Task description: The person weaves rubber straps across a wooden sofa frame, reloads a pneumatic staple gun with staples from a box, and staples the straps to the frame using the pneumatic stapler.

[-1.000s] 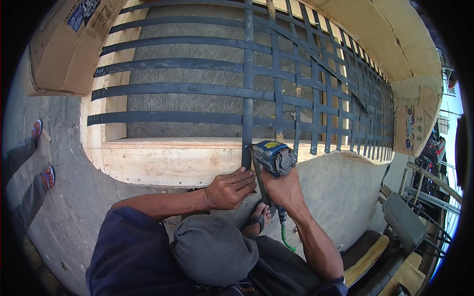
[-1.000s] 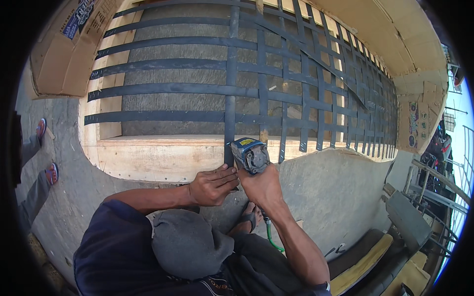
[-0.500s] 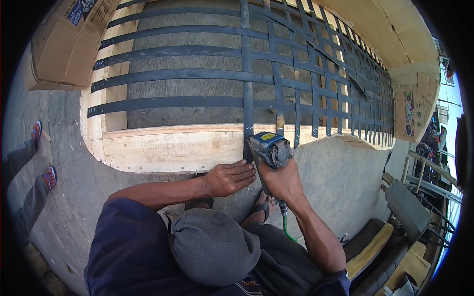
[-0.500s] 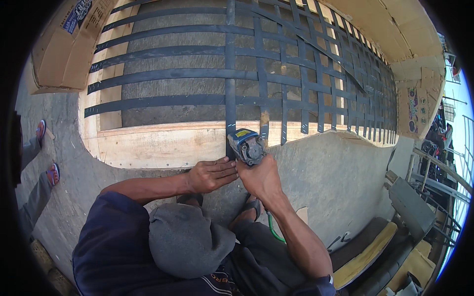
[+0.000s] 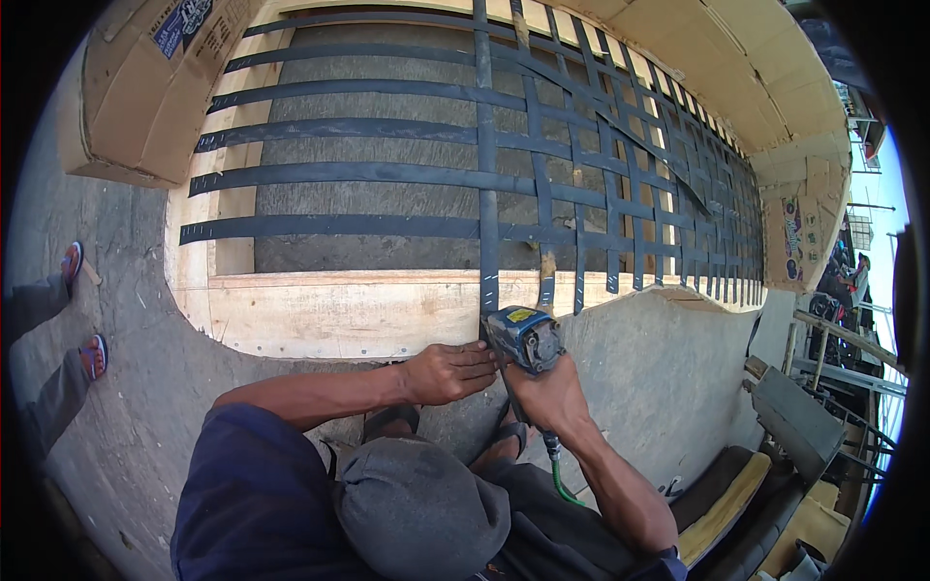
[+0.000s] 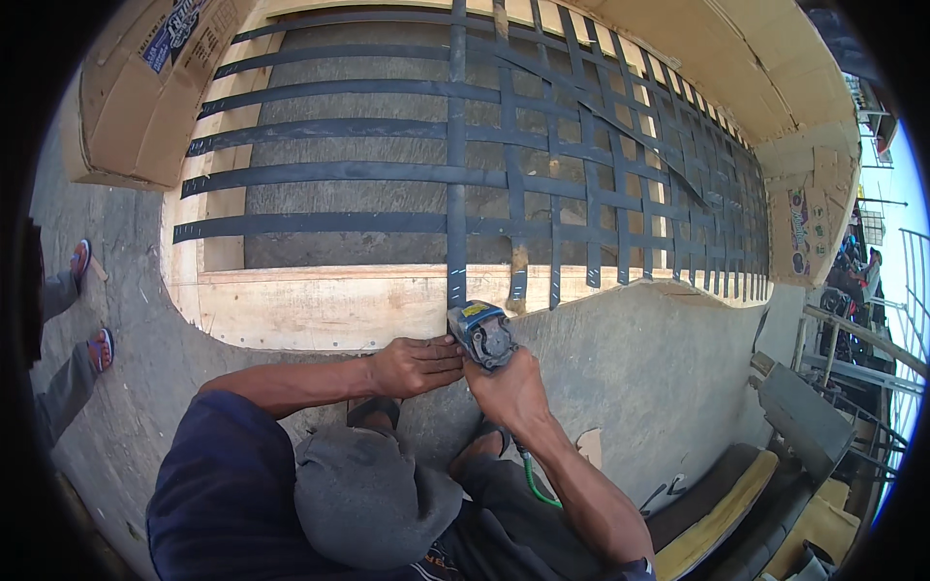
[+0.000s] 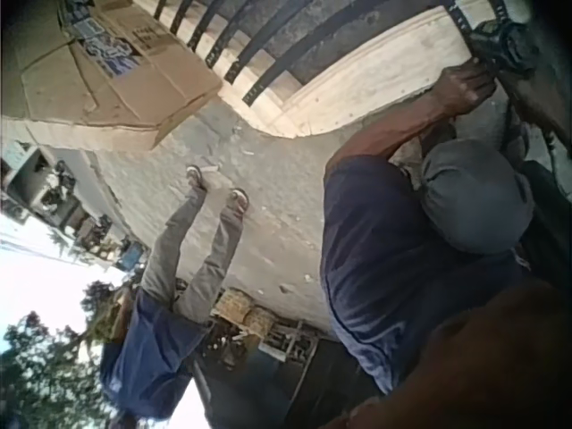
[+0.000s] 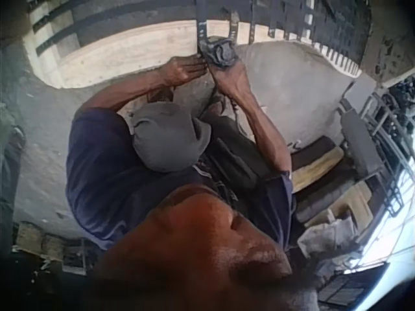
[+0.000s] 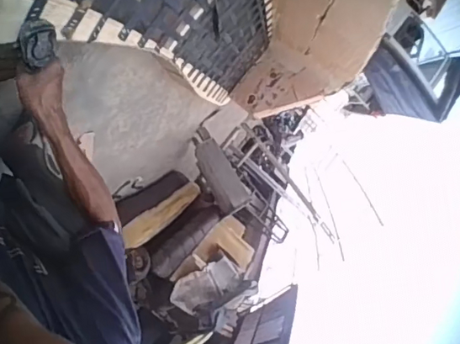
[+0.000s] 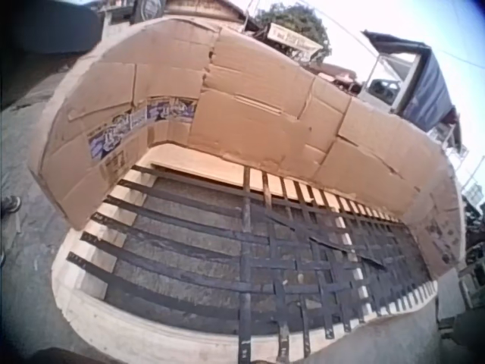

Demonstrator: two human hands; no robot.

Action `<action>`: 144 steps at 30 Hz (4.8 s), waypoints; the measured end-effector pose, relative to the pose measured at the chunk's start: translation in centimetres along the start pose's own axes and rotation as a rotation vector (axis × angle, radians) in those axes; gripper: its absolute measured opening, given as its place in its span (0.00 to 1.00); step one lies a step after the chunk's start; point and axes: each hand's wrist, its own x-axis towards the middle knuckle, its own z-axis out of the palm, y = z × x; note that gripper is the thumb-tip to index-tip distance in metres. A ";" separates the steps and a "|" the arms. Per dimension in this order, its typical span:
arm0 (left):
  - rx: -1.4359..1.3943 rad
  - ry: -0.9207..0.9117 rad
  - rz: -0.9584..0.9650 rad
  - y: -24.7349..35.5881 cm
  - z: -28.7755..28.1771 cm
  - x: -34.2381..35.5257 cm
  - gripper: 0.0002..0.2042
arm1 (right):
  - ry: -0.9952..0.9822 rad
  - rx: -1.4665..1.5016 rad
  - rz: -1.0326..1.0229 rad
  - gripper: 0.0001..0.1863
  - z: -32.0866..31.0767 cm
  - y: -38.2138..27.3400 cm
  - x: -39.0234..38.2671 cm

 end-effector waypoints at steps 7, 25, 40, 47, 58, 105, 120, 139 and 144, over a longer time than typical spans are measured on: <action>-0.035 0.025 0.057 -0.2 0.0 -0.2 0.12 | 0.010 -0.035 0.072 0.19 0.2 0.4 -1.0; -0.081 0.195 -0.359 -7.9 -6.0 12.6 0.11 | -0.163 0.008 0.193 0.25 -1.7 2.8 -3.0; 0.076 -0.065 -0.199 -18.3 2.0 25.9 0.12 | 0.189 0.156 0.463 0.14 -8.9 15.2 -12.7; 0.516 -0.108 -0.350 -29.1 9.6 36.4 0.14 | 0.088 -0.014 0.422 0.16 -9.6 17.1 -12.1; -0.484 0.070 -1.277 -12.7 -17.1 17.6 0.18 | 0.124 0.129 0.505 0.12 -8.6 14.0 -10.0; 0.150 0.340 -1.390 -6.5 -9.0 2.5 0.14 | 0.172 -0.240 0.018 0.23 -8.3 2.7 8.7; 0.037 -0.702 -1.849 -18.2 -13.4 3.8 0.33 | 0.206 -0.266 0.009 0.24 -8.0 1.1 7.6; -0.178 0.308 -1.114 -10.1 -13.3 6.6 0.12 | 0.223 -0.288 0.005 0.23 -7.6 1.3 8.2; -0.285 0.684 -1.066 -14.2 -16.1 13.5 0.15 | 0.201 -0.211 0.074 0.24 -7.9 1.3 8.0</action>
